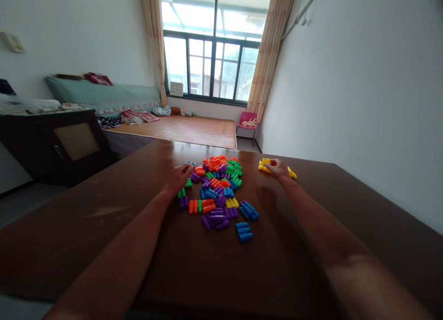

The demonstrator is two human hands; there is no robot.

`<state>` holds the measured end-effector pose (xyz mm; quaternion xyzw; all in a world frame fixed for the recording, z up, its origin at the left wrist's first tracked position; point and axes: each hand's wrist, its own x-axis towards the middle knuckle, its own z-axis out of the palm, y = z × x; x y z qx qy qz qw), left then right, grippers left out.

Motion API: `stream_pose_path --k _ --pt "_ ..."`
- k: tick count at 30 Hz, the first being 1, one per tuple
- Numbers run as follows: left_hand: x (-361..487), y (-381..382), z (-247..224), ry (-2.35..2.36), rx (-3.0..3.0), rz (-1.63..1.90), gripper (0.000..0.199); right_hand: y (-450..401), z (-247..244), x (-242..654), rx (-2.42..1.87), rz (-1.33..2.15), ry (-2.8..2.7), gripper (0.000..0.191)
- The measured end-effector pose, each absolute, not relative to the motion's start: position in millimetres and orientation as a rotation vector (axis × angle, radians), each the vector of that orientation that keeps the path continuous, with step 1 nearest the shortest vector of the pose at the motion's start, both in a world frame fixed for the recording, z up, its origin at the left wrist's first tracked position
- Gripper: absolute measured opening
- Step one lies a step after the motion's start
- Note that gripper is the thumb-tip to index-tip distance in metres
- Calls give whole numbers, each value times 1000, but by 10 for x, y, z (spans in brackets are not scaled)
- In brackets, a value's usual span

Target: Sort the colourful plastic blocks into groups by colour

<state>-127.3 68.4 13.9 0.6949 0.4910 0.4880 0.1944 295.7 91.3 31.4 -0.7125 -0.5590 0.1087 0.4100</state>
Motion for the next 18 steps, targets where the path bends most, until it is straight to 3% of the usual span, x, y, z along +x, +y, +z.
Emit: stream_pose_path --k 5,13,18 --pt "-1368 785 1 1454 1962 1351 39 1235 576 3342 -1919 174 -1428 38" --pt "-1423 875 -83 1560 1964 1350 38 1942 527 3420 -2465 0 -1787 43" --pt "-1412 857 -83 1602 2003 1322 38 2113 488 3406 -2550 -32 -1970 47"
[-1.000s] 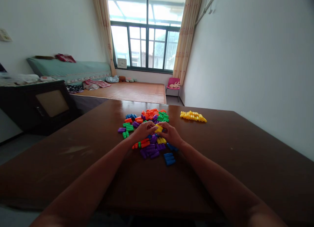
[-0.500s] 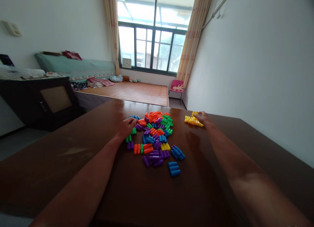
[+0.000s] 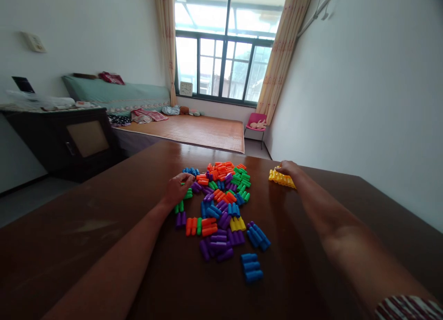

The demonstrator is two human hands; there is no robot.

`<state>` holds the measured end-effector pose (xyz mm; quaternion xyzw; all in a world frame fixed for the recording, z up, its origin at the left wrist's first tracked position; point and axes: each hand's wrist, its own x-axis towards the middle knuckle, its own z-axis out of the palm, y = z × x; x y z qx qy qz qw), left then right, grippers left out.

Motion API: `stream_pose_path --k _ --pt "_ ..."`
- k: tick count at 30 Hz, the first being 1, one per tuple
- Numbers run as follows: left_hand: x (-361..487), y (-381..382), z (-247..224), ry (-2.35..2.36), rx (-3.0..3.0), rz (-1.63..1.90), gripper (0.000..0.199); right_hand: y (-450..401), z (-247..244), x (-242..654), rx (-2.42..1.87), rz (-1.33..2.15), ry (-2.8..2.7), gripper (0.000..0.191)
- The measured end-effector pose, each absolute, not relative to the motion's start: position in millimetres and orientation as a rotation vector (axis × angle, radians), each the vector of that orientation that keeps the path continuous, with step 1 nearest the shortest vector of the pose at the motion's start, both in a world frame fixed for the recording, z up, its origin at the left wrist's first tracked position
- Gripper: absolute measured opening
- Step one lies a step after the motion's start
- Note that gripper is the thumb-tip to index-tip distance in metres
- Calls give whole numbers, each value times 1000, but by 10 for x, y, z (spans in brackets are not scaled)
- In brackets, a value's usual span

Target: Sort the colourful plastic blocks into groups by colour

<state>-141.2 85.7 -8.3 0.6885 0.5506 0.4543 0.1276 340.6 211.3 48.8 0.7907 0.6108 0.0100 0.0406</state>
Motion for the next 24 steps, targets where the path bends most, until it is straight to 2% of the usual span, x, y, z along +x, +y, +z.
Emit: stream_pose_path --k 5,9,11,14,19,24 --pt "-1378 833 -62 1624 2027 1329 36 2071 538 3282 2370 152 1874 54" --pt "-1349 827 -63 1658 2056 1322 35 2045 576 2708 2146 257 2360 37" --pt "-1342 820 -68 1661 2072 1308 34 2049 521 2285 1920 188 2666 33" --pt "-1342 805 -76 1639 2085 1290 34 2072 366 1672 1687 11 2934 36" --pt "-1361 798 -96 1625 2117 1264 34 2080 195 1093 1681 -224 2938 43" --pt "-1392 835 -133 1624 2117 1291 33 1866 261 1014 1539 -357 2971 35"
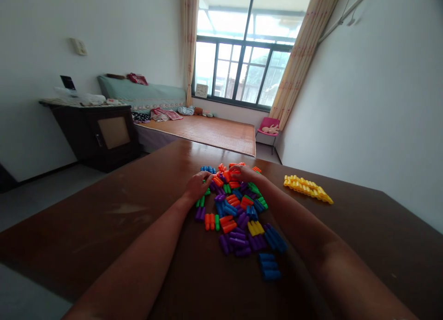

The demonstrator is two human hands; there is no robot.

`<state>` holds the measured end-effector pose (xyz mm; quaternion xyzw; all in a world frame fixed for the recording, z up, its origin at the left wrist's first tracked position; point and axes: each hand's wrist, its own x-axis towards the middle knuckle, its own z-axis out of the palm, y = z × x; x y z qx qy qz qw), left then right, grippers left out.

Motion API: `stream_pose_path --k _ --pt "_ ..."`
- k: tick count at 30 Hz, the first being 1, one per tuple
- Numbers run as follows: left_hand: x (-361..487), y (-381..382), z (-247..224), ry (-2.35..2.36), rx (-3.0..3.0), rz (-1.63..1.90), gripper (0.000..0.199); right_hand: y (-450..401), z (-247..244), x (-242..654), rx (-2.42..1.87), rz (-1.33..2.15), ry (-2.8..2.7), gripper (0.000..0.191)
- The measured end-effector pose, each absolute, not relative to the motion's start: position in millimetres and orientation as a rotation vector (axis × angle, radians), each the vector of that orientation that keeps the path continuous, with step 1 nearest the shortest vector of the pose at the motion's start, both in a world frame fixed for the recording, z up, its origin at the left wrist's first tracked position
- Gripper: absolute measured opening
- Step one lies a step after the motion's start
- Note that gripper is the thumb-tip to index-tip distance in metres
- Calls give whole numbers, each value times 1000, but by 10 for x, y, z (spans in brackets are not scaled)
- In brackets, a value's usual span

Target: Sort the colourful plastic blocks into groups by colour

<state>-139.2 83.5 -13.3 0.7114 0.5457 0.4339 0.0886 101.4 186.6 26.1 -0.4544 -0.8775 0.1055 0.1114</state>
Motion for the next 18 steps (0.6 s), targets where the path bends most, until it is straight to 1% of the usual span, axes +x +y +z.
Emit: stream_pose_path --k 3,6,12,15,18 --pt "-1409 856 -144 1644 2096 1299 32 1627 313 1083 -1137 514 -2584 31" --pt "-1417 854 -131 1637 2084 1290 32 1371 331 1194 -956 757 -2530 35" --pt "-1428 826 -105 1650 2093 1278 34 946 328 1415 -1005 1136 -2026 52" --pt "-1441 834 -126 1657 2116 1272 35 770 340 1551 -1035 1198 -1906 51" --pt "-1450 859 -150 1657 2141 1253 36 623 331 1772 -1091 1129 -1850 44"
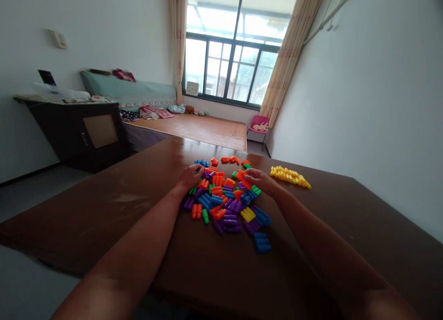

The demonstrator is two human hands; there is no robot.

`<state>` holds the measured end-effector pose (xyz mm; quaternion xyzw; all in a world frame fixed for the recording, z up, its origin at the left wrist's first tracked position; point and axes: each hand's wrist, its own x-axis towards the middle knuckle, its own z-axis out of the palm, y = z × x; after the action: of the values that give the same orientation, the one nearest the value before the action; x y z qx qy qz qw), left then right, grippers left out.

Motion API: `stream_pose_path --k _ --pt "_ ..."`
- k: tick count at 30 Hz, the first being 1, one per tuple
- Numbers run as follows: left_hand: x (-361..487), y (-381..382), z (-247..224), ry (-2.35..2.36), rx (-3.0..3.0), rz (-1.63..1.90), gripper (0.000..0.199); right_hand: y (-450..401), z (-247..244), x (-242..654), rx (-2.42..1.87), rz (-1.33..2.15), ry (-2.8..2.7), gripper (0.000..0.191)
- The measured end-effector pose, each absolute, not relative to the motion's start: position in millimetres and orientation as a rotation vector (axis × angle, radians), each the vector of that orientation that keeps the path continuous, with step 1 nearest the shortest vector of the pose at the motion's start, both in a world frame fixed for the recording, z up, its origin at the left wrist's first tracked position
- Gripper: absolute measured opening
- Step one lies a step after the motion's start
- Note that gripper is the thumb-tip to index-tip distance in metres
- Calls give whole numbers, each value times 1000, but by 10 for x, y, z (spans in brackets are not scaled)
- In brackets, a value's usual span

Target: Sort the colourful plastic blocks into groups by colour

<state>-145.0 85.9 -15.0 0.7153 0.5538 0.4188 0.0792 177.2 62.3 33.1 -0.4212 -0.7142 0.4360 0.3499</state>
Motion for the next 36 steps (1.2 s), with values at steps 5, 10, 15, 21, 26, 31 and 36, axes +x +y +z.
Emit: stream_pose_path --k 5,10,15,21,26,31,36 --pt "-1455 900 -163 1652 2168 1245 37 490 189 2270 -1199 981 -1517 46" --pt "-1465 893 -160 1639 2215 1214 38 442 25 2429 -1267 868 -1527 46" --pt "-1476 874 -157 1674 2201 1206 37 341 39 2136 -1297 643 -1844 45" --pt "-1477 882 -158 1673 2202 1224 36 380 176 2236 -1451 236 -1904 50" --pt "-1455 871 -129 1668 2227 1187 37 444 85 2837 -1828 -141 -1713 32" --pt "-1445 838 -104 1672 2205 1172 36 509 -66 3157 -1855 212 -1848 40" --pt "-1455 835 -108 1653 2247 1154 37 540 -61 3270 -1734 665 -1676 61"
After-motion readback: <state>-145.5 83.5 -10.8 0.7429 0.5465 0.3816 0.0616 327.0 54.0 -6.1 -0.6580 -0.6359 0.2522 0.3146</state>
